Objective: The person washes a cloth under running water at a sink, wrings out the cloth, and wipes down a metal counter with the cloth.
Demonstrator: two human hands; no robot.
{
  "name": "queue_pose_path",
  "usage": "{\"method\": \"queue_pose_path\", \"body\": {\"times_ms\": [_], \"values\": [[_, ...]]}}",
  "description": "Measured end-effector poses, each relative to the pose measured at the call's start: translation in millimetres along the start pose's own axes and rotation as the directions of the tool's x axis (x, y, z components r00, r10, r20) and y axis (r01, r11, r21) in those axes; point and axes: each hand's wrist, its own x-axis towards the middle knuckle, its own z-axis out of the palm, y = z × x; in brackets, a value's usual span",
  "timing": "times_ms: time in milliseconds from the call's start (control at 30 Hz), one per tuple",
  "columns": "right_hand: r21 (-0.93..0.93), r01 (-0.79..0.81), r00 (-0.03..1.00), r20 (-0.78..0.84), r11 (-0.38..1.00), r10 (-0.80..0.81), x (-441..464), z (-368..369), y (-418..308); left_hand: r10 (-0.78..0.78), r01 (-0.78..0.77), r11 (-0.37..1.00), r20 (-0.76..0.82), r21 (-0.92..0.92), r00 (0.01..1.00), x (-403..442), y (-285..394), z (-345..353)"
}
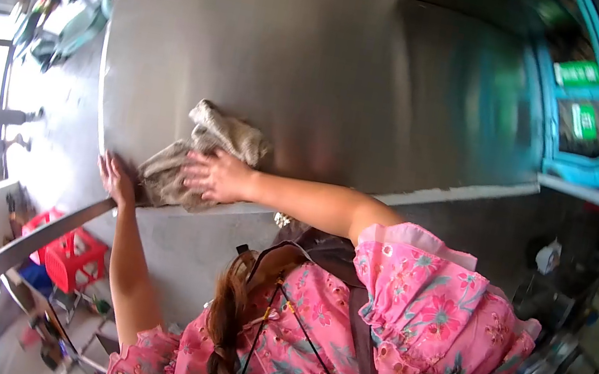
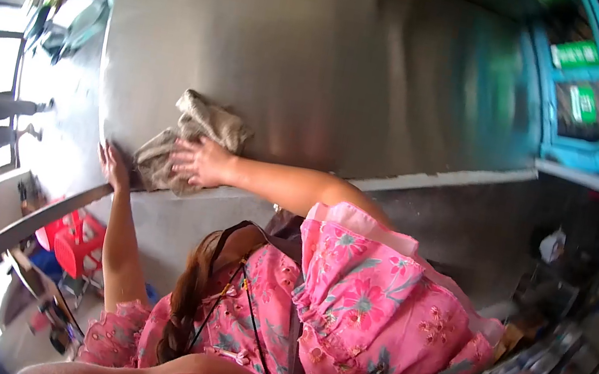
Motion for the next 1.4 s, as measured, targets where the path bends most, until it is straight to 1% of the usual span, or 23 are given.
{"method": "queue_pose_path", "body": {"times_ms": [67, 100, 133, 200, 233, 333, 367, 400, 467, 567, 600, 633, 667, 733, 767, 833, 867, 900, 933, 1067, 1167, 1300, 1400], "values": [[0.070, -0.170, 0.979, -0.106, 0.983, 0.176, -8, -19, 46, 0.027, -0.026, 1.000, 0.051, -0.015, 0.998, -2, 6, -6], [-0.097, -0.274, 0.923, -0.305, 0.957, 0.233, -25, -27, 81, 0.072, -0.067, 0.994, 0.054, -0.087, 0.996, -7, 8, -8], [-0.269, -0.425, 0.877, -0.360, 0.864, 0.319, -55, -35, 119, 0.113, -0.104, 0.983, 0.053, -0.151, 0.992, -12, 9, -12], [0.092, -0.595, 0.653, -0.524, 0.799, 0.547, -131, -91, 175, 0.152, -0.137, 0.955, 0.037, -0.264, 0.988, -36, 22, -28], [-0.284, -0.758, 0.613, -0.617, 0.587, 0.494, -178, -109, 198, 0.132, -0.110, 0.949, 0.056, -0.295, 0.990, -53, 31, -36], [-0.513, -0.847, 0.497, -0.668, 0.141, 0.554, -376, -100, 285, 0.077, -0.033, 0.951, 0.131, -0.309, 0.988, -130, 37, -62], [-0.262, -0.964, 0.201, -0.596, 0.048, 0.777, -417, -109, 284, 0.051, -0.007, 0.959, 0.148, -0.283, 0.988, -162, 30, -62], [-0.207, -0.970, -0.008, -0.499, -0.129, 0.866, -450, -111, 298, 0.029, 0.016, 0.966, 0.169, -0.258, 0.985, -196, 23, -64], [-0.235, -0.942, -0.086, -0.523, -0.241, 0.848, -508, -87, 363, -0.108, 0.163, 0.962, 0.242, -0.219, 0.964, -254, 31, -75], [-0.473, -0.864, 0.062, -0.438, -0.171, 0.897, -396, -124, 320, -0.199, 0.260, 0.938, 0.255, -0.231, 0.946, -310, 48, -75], [-0.404, -0.913, 0.204, -0.568, -0.054, 0.797, -382, -106, 343, -0.235, 0.305, 0.918, 0.273, -0.254, 0.933, -317, 62, -76], [-0.272, -0.962, 0.147, -0.416, 0.031, 0.897, -331, -119, 320, -0.225, 0.291, 0.923, 0.260, -0.251, 0.939, -325, 66, -66], [-0.141, -0.959, 0.283, -0.403, 0.246, 0.870, -279, -128, 287, -0.220, 0.290, 0.916, 0.256, -0.278, 0.941, -321, 75, -62], [-0.259, -0.851, 0.524, -0.471, 0.457, 0.710, -202, -73, 284, -0.176, 0.263, 0.897, 0.259, -0.356, 0.950, -310, 94, -54], [-0.267, -0.824, 0.563, -0.475, 0.499, 0.676, -149, -89, 217, -0.122, 0.207, 0.895, 0.227, -0.395, 0.966, -299, 104, -53], [-0.270, -0.611, 0.781, -0.361, 0.744, 0.510, -78, -56, 158, -0.048, 0.132, 0.879, 0.190, -0.458, 0.981, -270, 132, -58], [-0.376, -0.412, 0.847, -0.495, 0.830, 0.196, -51, -39, 121, -0.023, 0.103, 0.867, 0.167, -0.488, 0.986, -256, 146, -63], [-0.253, -0.293, 0.891, -0.421, 0.922, 0.168, -33, -42, 73, 0.037, 0.045, 0.876, 0.159, -0.480, 0.987, -241, 155, -67], [-0.219, -0.190, 0.974, -0.166, 0.957, 0.156, -12, -27, 49, 0.086, -0.002, 0.874, 0.150, -0.487, 0.985, -228, 173, -75], [-0.064, 0.091, 0.992, 0.098, 0.994, -0.085, 10, 30, 39, 0.229, -0.157, 0.875, 0.106, -0.459, 0.968, -191, 238, -92], [0.055, -0.093, 0.976, -0.194, 0.994, 0.102, -7, 23, 116, 0.261, -0.184, 0.876, 0.119, -0.445, 0.958, -180, 277, -80], [-0.038, -0.291, 0.743, -0.638, 0.956, 0.201, -108, -65, 268, 0.329, -0.244, 0.912, 0.232, -0.329, 0.915, -153, 355, -45], [-0.073, -0.567, 0.642, -0.663, 0.820, 0.385, -224, -132, 367, 0.421, -0.376, 0.906, 0.322, -0.194, 0.848, -120, 400, -6]]}}
